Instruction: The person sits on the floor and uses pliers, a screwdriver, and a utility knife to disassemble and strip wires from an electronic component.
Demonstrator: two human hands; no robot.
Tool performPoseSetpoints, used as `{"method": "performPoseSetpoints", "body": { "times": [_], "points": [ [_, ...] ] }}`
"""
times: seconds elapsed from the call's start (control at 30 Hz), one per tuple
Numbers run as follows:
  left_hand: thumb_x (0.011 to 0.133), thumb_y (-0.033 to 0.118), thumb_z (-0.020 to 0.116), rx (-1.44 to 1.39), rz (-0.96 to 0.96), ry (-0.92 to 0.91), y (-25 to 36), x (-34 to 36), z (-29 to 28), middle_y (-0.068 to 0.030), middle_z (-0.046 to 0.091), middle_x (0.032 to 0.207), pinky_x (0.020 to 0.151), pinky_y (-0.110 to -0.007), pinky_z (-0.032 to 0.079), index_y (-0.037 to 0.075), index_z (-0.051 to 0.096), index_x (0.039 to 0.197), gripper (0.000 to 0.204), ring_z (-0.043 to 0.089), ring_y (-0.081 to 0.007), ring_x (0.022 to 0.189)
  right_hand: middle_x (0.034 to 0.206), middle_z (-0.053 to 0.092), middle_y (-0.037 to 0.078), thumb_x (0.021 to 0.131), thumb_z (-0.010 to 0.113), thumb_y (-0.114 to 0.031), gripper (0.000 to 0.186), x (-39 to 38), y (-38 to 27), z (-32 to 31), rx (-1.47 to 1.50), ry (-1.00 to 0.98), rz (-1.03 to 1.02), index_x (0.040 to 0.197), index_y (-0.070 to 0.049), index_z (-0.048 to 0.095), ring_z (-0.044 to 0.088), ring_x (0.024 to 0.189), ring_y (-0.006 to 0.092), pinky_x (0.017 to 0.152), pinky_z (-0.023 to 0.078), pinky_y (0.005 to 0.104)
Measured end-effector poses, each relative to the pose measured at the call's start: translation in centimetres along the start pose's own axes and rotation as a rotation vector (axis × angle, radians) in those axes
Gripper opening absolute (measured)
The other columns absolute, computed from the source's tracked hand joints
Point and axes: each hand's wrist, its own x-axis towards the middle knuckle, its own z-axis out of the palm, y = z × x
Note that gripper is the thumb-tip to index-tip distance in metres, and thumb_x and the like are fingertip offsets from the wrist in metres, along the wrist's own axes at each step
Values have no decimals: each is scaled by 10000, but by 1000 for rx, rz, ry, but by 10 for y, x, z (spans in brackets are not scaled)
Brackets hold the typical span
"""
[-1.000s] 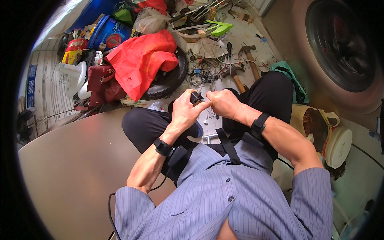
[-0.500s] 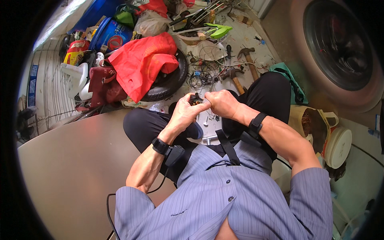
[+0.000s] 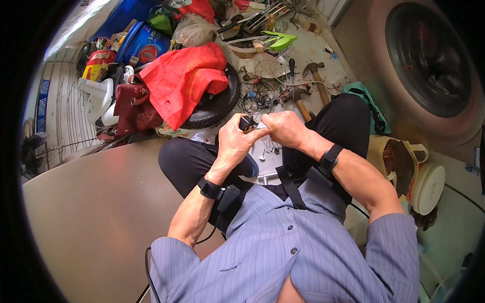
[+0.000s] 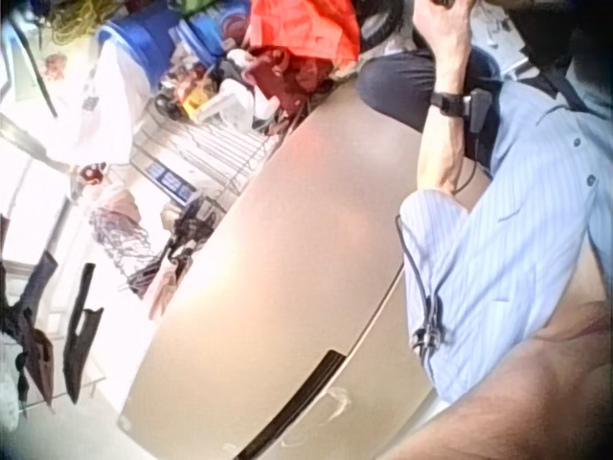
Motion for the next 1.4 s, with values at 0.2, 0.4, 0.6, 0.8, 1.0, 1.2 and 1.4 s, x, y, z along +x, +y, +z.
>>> {"method": "performPoseSetpoints", "body": {
  "times": [0.2, 0.4, 0.6, 0.8, 1.0, 1.2, 1.4],
  "points": [
    [669, 340, 951, 51, -7, 37, 4, 2, -2, -24, 635, 724, 624, -276, 505, 0, 622, 934, 543, 570, -72, 675, 732, 660, 132, 830, 623, -131, 110, 0, 0, -2, -36, 13, -20, 802, -55, 548, 682, 674, 358, 582, 546, 469],
    [696, 285, 936, -8, -51, -59, 3, 0, -2, -12, 648, 740, 615, -260, 501, -8, 629, 995, 519, 563, -59, 680, 685, 614, 115, 755, 684, -106, 173, -3, -1, -1, -27, 46, -55, 801, -62, 523, 661, 666, 347, 577, 519, 465],
    [728, 247, 908, -57, -57, -142, 2, 0, -5, 6, 639, 769, 606, -242, 477, 1, 631, 996, 457, 545, -45, 694, 698, 630, 117, 728, 674, -74, 166, -8, -2, 0, -15, -8, -62, 820, -53, 536, 671, 682, 347, 591, 528, 465],
    [704, 331, 915, -114, -101, -215, -11, 1, -7, -25, 680, 771, 644, -257, 525, -20, 652, 1005, 531, 600, -54, 691, 699, 638, 120, 725, 660, -65, 152, -7, -4, 4, -16, -3, -64, 841, -45, 564, 674, 666, 336, 598, 544, 448],
    [713, 312, 908, -7, -26, -201, -3, -1, -8, 3, 668, 762, 629, -253, 513, -4, 649, 978, 487, 589, -53, 679, 705, 641, 115, 728, 661, -67, 145, -11, -3, 2, -37, -24, -94, 837, -49, 568, 673, 649, 329, 586, 546, 438],
    [737, 265, 894, -351, -327, -330, 3, -1, -13, 41, 606, 731, 612, -238, 490, 28, 633, 969, 422, 561, -50, 666, 707, 647, 132, 788, 626, -91, 90, -3, -6, -1, 30, 48, -90, 804, -45, 550, 684, 675, 348, 592, 551, 451],
    [725, 274, 907, -189, -112, -197, 1, 0, -8, 27, 620, 750, 620, -239, 489, 21, 629, 987, 459, 562, -49, 682, 712, 645, 125, 787, 631, -93, 96, -3, -3, -3, 18, 6, -104, 809, -49, 549, 682, 675, 344, 593, 551, 447]
  ]
}}
